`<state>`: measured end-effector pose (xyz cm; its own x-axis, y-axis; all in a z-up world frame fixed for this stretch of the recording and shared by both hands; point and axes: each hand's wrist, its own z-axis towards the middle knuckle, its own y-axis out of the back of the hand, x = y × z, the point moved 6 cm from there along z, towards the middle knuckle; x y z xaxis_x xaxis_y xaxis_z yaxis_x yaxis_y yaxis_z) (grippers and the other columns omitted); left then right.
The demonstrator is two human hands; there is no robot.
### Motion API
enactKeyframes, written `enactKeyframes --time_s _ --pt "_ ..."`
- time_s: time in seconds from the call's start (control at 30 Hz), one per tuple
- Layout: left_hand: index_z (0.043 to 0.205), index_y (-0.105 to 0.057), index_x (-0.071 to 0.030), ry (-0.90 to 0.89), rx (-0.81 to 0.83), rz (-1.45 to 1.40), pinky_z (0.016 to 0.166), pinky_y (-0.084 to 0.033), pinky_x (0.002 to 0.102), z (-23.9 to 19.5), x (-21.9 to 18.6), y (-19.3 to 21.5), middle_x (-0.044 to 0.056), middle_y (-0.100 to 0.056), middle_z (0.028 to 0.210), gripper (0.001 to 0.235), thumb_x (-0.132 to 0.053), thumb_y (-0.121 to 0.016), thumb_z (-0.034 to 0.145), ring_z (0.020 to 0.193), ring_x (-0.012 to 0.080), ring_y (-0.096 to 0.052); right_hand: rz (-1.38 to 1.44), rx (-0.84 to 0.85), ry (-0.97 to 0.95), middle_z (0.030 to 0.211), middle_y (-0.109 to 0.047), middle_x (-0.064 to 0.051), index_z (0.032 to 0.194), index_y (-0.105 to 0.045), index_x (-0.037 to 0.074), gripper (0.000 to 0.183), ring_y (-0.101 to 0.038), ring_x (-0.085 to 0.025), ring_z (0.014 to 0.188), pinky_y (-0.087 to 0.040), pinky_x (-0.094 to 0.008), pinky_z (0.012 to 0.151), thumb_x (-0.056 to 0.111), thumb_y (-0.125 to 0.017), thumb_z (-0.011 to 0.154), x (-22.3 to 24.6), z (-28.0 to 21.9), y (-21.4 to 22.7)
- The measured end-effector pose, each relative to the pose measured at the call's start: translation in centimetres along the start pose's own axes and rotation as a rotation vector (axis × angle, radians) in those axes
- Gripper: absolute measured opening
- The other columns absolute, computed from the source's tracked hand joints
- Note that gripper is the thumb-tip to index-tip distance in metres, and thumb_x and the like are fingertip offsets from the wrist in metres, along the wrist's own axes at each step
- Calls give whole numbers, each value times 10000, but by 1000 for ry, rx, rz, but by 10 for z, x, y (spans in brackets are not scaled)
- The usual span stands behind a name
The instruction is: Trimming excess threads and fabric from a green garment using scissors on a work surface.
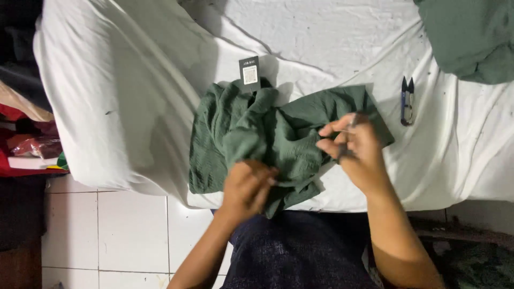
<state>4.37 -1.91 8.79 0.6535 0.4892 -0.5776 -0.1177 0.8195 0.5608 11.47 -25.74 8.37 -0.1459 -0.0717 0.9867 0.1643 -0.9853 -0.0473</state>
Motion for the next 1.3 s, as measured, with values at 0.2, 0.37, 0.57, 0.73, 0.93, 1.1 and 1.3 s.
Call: enactKeyframes --time_s 0.2,0.37,0.57,0.73,0.93,1.1,1.3 --pt "1305 -603 -16 276 -94 363 869 -446 563 49 72 66 236 -591 1185 432 -36 -737 894 1061 500 -572 -699 124 -355 1198 -729 -190 1332 -523 144 800 -667 -478 1111 -517 -613 910 358 -920 671 -26 0 -39" --pt "1212 -700 -17 398 112 414 867 -508 496 30 173 43 163 -686 1018 488 -360 -825 888 953 398 -683 -821 -23 -153 969 -762 -135 1133 -571 125 503 -717 -431 976 -557 -553 806 207 -879 744 -56 16 -17" --pt "1177 -658 -64 422 -265 161 814 -482 502 73 149 79 134 -554 953 273 -128 -797 950 937 407 -619 -686 -286 -37 994 -712 -124 1142 -520 70 417 -707 -421 874 -532 -485 774 51 -843 878 6 53 24" --pt "1130 -650 -113 502 -277 31 906 -467 501 79 154 74 130 -575 1040 213 -175 -776 971 1045 399 -608 -1048 -202 30 1009 -669 -156 1207 -538 94 531 -677 -469 997 -518 -584 854 107 -852 778 9 76 9" --pt "1179 -541 -165 709 97 -103 993 -438 583 71 169 42 208 -650 1132 461 -223 -836 831 1160 506 -612 -1085 179 -93 1050 -738 -182 1226 -540 80 582 -713 -409 966 -563 -553 814 203 -848 748 -37 87 -47" --pt "1146 -488 -182 695 206 47 912 -466 642 92 196 53 247 -686 1066 467 -114 -757 772 1089 568 -624 -1037 67 -119 1027 -760 -165 1215 -517 118 454 -720 -475 970 -545 -611 854 24 -667 797 -55 128 -33" --pt "889 -399 -150 230 -336 -81 698 -323 302 178 123 129 -17 -409 858 325 96 -537 727 788 135 -376 -655 -306 354 1021 -738 -112 1136 -407 111 484 -629 -256 719 -479 -378 662 -132 -515 732 36 175 3"
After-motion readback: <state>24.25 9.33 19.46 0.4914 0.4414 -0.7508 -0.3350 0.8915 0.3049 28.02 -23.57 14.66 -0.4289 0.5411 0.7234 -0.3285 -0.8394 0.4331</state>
